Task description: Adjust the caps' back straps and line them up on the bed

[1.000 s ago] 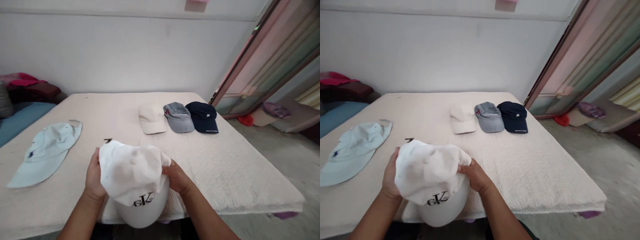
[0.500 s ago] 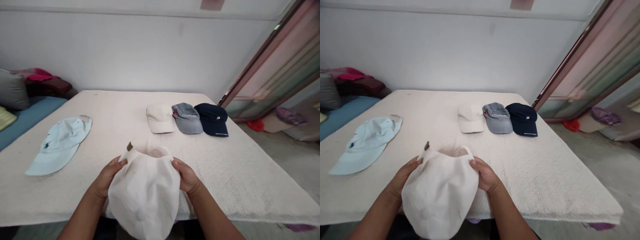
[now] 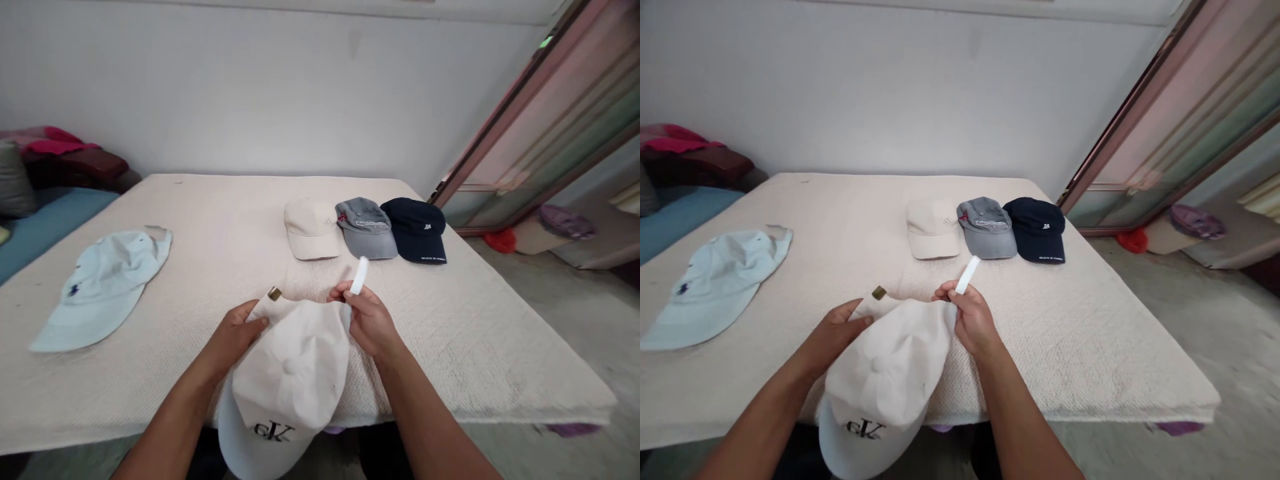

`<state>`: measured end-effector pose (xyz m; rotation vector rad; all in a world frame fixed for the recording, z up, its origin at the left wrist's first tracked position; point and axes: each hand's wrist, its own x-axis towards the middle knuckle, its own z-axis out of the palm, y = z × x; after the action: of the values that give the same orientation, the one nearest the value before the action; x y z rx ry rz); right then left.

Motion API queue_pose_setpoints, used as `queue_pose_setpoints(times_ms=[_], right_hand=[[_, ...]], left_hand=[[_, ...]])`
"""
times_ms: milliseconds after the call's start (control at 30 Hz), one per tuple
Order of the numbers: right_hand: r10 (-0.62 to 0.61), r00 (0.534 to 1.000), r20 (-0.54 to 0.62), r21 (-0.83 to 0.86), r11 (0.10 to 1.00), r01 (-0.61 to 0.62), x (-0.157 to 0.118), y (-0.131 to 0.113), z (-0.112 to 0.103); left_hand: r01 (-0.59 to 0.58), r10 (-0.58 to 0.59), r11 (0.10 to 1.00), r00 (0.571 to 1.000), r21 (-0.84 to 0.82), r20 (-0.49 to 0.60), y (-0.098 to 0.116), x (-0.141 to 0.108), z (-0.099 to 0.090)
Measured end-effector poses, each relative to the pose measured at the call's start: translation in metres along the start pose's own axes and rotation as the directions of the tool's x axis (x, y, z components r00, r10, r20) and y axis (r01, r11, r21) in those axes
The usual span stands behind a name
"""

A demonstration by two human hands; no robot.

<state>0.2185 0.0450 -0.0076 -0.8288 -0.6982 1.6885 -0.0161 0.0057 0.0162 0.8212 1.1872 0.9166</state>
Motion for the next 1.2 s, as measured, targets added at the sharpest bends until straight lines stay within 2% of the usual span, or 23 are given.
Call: queue_pose_setpoints(times_ms=[100, 267, 333, 467, 600, 700, 900, 1200], right_hand=[[-0.018, 0.999, -0.030, 0.017, 1.000, 0.018, 0.001, -0.003, 0.000], [0.011, 0.997, 0.076, -0.071, 0.997, -0.006, -0.002, -0.002, 0.003], [0.053, 0.991, 0.123, -0.125, 0.991, -0.037, -0.004, -0.002, 0.005], [0.177, 0.967, 0.181, -0.285, 0.951, -0.120, -0.007, -0.005, 0.006], [0.191, 0.956, 0.222, -0.334, 0.936, -0.110, -0.008, -0.006, 0.008], [0.205, 0.946, 0.252, -0.336, 0.935, -0.113, -0.009, -0.005, 0.009], [0.253, 0.930, 0.266, -0.346, 0.926, -0.153, -0.007, -0.002, 0.010], [0.262, 0.927, 0.269, -0.349, 0.923, -0.159, -0.007, 0.001, 0.007]], left_hand=[[0.003, -0.003, 0.998, 1.000, -0.060, 0.008, -0.005, 0.006, 0.006], [-0.070, 0.068, 0.993, 0.997, -0.090, -0.026, -0.009, 0.009, 0.018], [-0.091, 0.090, 0.991, 0.996, -0.093, -0.019, -0.007, 0.006, 0.023], [-0.075, 0.079, 0.995, 0.995, -0.068, 0.061, -0.002, 0.001, 0.028], [-0.088, 0.094, 0.993, 0.992, -0.080, 0.081, -0.005, 0.000, 0.027], [-0.044, 0.052, 0.994, 0.995, -0.100, 0.082, -0.008, 0.001, 0.024], [-0.028, 0.029, 0.984, 1.000, -0.176, 0.002, -0.008, 0.002, 0.023], [-0.021, 0.018, 0.982, 1.000, -0.187, -0.021, -0.011, 0.003, 0.021]])
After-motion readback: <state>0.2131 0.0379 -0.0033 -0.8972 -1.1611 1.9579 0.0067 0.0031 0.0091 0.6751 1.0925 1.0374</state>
